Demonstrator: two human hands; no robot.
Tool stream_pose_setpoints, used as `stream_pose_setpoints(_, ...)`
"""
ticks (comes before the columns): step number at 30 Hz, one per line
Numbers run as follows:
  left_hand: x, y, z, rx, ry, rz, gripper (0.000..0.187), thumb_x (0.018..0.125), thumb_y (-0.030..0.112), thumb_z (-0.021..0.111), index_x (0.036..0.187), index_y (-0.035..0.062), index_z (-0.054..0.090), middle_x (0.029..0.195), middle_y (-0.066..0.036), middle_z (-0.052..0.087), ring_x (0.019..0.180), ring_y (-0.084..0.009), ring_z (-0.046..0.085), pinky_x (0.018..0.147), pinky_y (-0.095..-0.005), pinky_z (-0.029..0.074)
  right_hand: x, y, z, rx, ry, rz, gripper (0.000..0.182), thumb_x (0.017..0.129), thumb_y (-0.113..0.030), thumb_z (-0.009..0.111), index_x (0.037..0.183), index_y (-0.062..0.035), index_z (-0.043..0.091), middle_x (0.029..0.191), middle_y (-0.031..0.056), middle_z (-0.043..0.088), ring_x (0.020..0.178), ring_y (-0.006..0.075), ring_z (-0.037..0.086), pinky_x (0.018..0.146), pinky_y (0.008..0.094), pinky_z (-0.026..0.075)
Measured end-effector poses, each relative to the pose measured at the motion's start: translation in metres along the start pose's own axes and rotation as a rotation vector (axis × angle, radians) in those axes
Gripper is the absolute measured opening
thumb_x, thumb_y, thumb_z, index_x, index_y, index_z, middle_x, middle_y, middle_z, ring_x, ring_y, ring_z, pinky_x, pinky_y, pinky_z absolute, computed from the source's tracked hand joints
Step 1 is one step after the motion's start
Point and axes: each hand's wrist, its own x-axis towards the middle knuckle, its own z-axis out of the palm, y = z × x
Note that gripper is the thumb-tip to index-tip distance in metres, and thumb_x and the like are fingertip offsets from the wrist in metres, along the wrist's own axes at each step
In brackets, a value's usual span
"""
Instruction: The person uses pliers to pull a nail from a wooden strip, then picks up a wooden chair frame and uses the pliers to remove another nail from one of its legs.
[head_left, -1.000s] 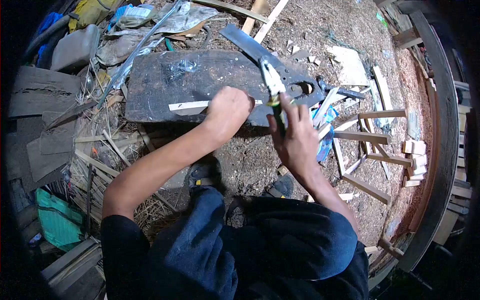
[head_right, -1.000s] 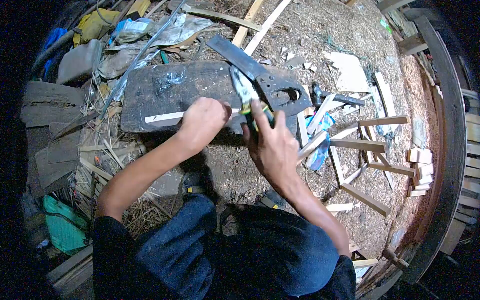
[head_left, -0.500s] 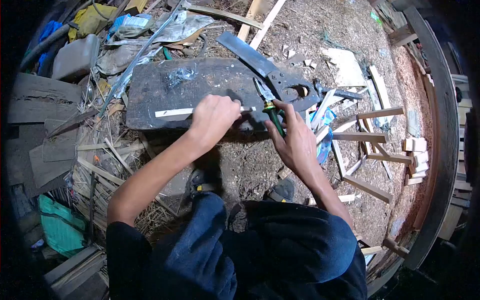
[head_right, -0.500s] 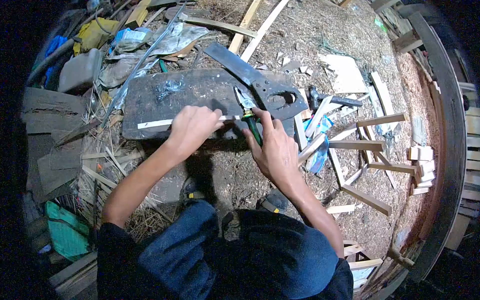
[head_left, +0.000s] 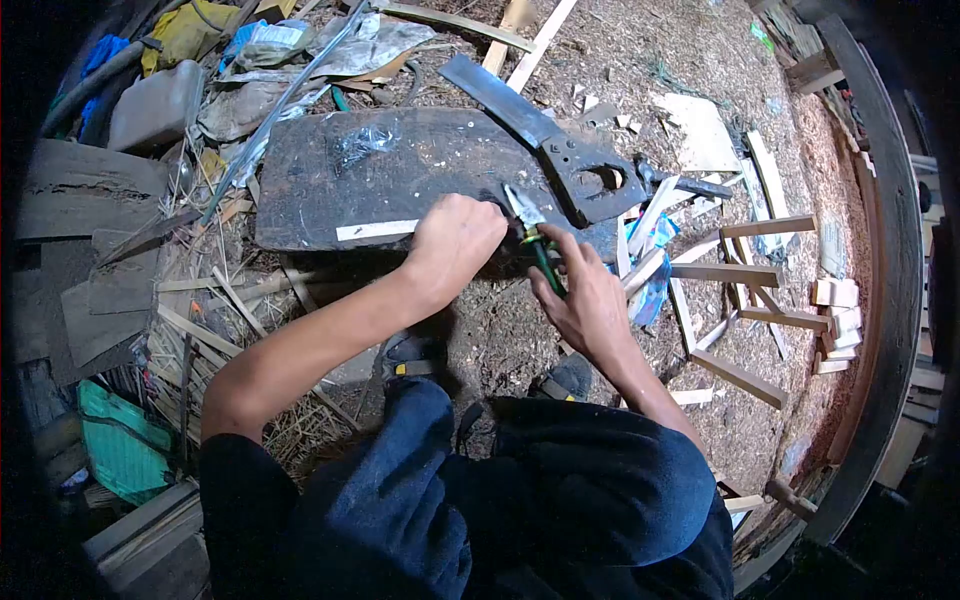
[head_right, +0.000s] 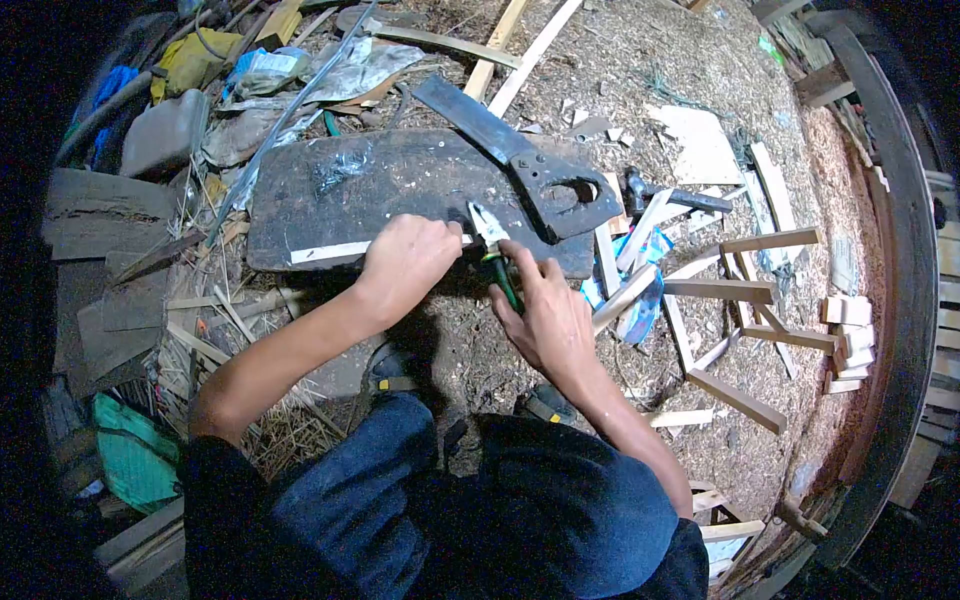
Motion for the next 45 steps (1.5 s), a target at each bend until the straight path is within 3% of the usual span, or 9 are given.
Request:
stream_pose_setpoints(4, -0.001, 0.001, 0.005, -0.032, -0.005, 0.014, 0.006, 0.084, 0.011, 0.062, 0.079, 0.0113, 0.066, 0.070, -0.007, 0.071, 0.071, -0.0202, 0.074, 0.062, -0.0309, 0.057, -0.001, -0.005, -0.001, 0.043, 0.298, -0.162, 0.057, 0.093, -0.032, 0.066, 0.145, -0.0212, 0.044, 0.101, 0.0238, 0.058, 0.071, 0.0439, 0.066, 0.062, 0.0521, 0.054)
stream_pose_setpoints(8, -0.002, 0.002, 0.001, -0.026, 0.045, 0.027, 0.007, 0.084, 0.010, 0.062, 0.078, 0.0113, 0.067, 0.070, -0.007, 0.072, 0.071, -0.0203, 0.074, 0.062, -0.0314, 0.056, -0.007, -0.005, 0.005, -0.244, -0.068, 0.007, 0.052, 0.094, -0.030, 0.065, 0.142, -0.0192, 0.049, 0.096, 0.0203, 0.058, 0.074, 0.0421, 0.065, 0.060, 0.0498, 0.053)
stream_pose_setpoints(15, -0.002, 0.005, -0.006, -0.062, -0.030, -0.003, 0.009, 0.083, 0.009, 0.063, 0.078, 0.0099, 0.071, 0.072, -0.009, 0.073, 0.072, -0.0210, 0.074, 0.063, -0.0321, 0.058, -0.007, -0.004, 0.007, -0.175, 0.180, -0.124, 0.050, 0.096, -0.027, 0.064, 0.143, -0.0182, 0.048, 0.099, 0.0212, 0.056, 0.072, 0.0393, 0.067, 0.055, 0.0490, 0.052)
stream_pose_setpoints(19, -0.002, 0.008, -0.008, -0.047, -0.053, -0.030, 0.009, 0.083, 0.009, 0.063, 0.079, 0.0093, 0.071, 0.073, -0.009, 0.073, 0.072, -0.0206, 0.075, 0.064, -0.0320, 0.058, 0.001, -0.009, -0.004, -0.260, -0.015, 0.001, 0.051, 0.096, -0.028, 0.064, 0.143, -0.0181, 0.047, 0.099, 0.0202, 0.055, 0.064, 0.0394, 0.066, 0.053, 0.0481, 0.053)
stream_pose_setpoints(23, -0.001, 0.008, -0.008, -0.046, -0.097, -0.002, 0.008, 0.082, 0.009, 0.063, 0.079, 0.0092, 0.070, 0.072, -0.009, 0.073, 0.072, -0.0209, 0.075, 0.062, -0.0323, 0.058, -0.006, -0.015, -0.007, -0.180, 0.319, -0.211, 0.054, 0.095, -0.028, 0.065, 0.145, -0.0185, 0.045, 0.096, 0.0209, 0.054, 0.056, 0.0376, 0.060, 0.052, 0.0457, 0.052)
stream_pose_setpoints(25, -0.003, 0.008, -0.002, -0.065, -0.045, -0.019, 0.008, 0.083, 0.009, 0.063, 0.079, 0.0100, 0.070, 0.072, -0.008, 0.072, 0.071, -0.0208, 0.074, 0.062, -0.0317, 0.058, -0.005, 0.005, 0.017, -0.344, 0.043, -0.046, 0.055, 0.095, -0.027, 0.066, 0.145, -0.0186, 0.045, 0.097, 0.0225, 0.053, 0.054, 0.0377, 0.059, 0.051, 0.0474, 0.052)
stream_pose_setpoints(30, -0.002, 0.009, -0.003, -0.023, -0.004, -0.012, 0.009, 0.083, 0.009, 0.062, 0.080, 0.0105, 0.071, 0.071, -0.007, 0.072, 0.070, -0.0195, 0.073, 0.061, -0.0310, 0.057, -0.008, -0.004, -0.001, -0.298, 0.006, 0.025, 0.059, 0.097, -0.028, 0.063, 0.151, -0.0211, 0.040, 0.094, 0.0208, 0.050, 0.057, 0.0330, 0.062, 0.046, 0.0446, 0.050)
stream_pose_setpoints(33, -0.002, 0.011, -0.003, -0.018, -0.085, -0.015, 0.008, 0.082, 0.010, 0.063, 0.080, 0.0109, 0.071, 0.071, -0.007, 0.072, 0.070, -0.0192, 0.073, 0.062, -0.0310, 0.057, -0.011, -0.004, 0.002, -0.271, 0.326, -0.200, 0.061, 0.096, -0.024, 0.063, 0.151, -0.0237, 0.038, 0.099, 0.0180, 0.049, 0.061, 0.0302, 0.063, 0.044, 0.0415, 0.050)
stream_pose_setpoints(45, -0.003, 0.012, 0.001, -0.033, -0.044, -0.004, 0.007, 0.081, 0.012, 0.064, 0.077, 0.0117, 0.070, 0.073, -0.007, 0.072, 0.072, -0.0197, 0.074, 0.064, -0.0314, 0.057, -0.006, 0.008, 0.026, -0.519, 0.071, -0.111, 0.062, 0.096, -0.022, 0.061, 0.152, -0.0323, 0.037, 0.100, 0.0171, 0.049, 0.070, 0.0285, 0.062, 0.044, 0.0396, 0.051)
